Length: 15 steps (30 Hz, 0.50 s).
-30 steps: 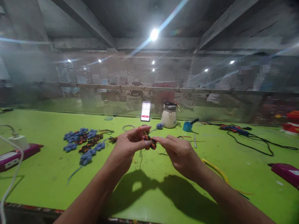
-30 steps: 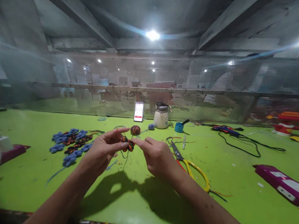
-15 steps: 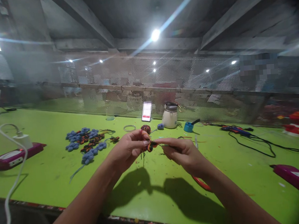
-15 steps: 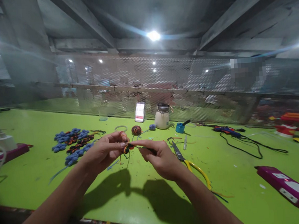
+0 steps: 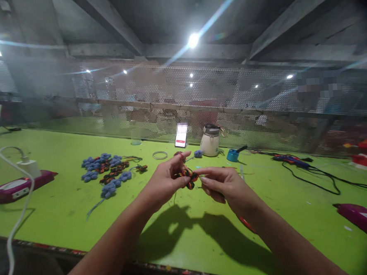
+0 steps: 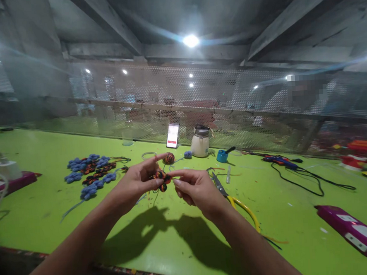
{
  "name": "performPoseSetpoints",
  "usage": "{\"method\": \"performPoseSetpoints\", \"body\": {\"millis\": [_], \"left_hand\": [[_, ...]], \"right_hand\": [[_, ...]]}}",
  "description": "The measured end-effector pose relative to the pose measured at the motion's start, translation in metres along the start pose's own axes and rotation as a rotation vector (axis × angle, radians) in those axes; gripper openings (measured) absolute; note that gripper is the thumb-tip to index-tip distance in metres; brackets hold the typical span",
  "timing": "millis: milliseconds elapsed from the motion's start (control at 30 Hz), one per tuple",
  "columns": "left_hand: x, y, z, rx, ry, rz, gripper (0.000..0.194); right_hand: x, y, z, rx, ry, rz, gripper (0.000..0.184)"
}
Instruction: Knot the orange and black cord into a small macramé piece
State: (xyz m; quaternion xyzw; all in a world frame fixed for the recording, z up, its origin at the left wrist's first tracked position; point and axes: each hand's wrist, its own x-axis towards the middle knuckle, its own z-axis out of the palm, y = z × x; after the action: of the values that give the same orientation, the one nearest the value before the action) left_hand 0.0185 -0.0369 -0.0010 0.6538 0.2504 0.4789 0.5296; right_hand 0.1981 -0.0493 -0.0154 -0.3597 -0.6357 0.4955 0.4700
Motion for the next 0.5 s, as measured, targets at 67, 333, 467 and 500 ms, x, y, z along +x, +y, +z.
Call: {"method": "performPoseSetpoints", "body": {"millis": [67, 333, 467, 500], "left_hand": [[0.0003, -0.0012, 0.0005, 0.031, -0.004, 0.014, 0.070], [0.0020, -0.0060, 0.0031, 0.293, 0.033, 0.077, 0.064], [0.0016, -0.0082, 0.0073, 0.425, 0.110, 0.093, 0.058], [0.0011, -0.0099, 0.0084, 0.450, 0.122, 0.107, 0.057]], "right_hand": [[0.0004, 0.0011, -0.0005, 0.008, 0.002, 0.021, 0.027], [0.0015, 0.0012, 0.0001, -0.229, 0.069, -0.011, 0.026], [0.0026, 0.0026, 0.0030, -0.252, 0.094, -0.032, 0.025], [0.0031, 0.0032, 0.0043, -0.211, 0.101, -0.022, 0.025]]}}
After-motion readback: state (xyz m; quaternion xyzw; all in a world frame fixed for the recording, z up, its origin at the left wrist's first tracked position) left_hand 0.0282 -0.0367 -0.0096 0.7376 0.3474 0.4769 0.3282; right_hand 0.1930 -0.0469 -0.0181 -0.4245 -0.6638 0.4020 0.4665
